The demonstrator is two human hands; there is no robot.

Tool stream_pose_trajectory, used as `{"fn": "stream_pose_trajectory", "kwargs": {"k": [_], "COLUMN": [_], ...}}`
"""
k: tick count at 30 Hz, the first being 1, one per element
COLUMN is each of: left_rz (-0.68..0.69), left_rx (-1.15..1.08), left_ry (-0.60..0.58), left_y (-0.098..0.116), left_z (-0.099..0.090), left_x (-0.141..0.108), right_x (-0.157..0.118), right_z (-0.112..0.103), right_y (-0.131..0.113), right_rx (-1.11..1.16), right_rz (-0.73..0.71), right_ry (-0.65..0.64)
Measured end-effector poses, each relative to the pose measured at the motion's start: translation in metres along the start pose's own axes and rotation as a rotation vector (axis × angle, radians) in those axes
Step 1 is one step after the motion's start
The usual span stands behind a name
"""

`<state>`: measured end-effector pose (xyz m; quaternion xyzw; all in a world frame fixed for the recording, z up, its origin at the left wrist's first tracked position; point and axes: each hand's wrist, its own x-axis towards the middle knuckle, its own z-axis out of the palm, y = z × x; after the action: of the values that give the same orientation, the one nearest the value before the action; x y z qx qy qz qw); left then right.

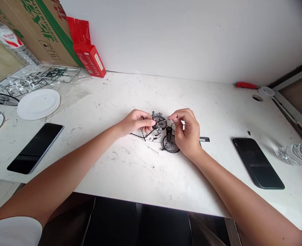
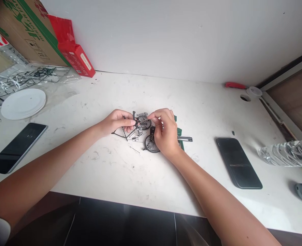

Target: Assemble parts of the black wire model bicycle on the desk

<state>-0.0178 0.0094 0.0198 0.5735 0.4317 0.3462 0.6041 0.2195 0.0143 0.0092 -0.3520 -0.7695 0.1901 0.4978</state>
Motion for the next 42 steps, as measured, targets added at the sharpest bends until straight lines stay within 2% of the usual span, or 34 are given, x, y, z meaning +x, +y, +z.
{"fn": "stream_pose_trajectory", "kwargs": {"k": [9, 16, 42], "left_rz": [-0.008, -0.013, -0.012], "left_rx": [-0.001, 0.01, 0.011], "left_ry": [0.004, 0.004, 0.007], "left_y": [0.0, 0.0033, 0.004], "left_z": [0.0008, 0.002, 0.0026], "left_x": [0.0, -0.0013, -0.0016], "right_x": [0.0007, -0.0003, -0.0006], "right_z": [-0.0005, -0.0002, 0.0002], "right_y": [-0.0007, -0.0007, -0.0017], "right_rx": [0.019, 0.023, -0.012], "right_rz": [-0.01, 0.001, 0.043], "right_ry": [0.033, 0.003, 0.014]}}
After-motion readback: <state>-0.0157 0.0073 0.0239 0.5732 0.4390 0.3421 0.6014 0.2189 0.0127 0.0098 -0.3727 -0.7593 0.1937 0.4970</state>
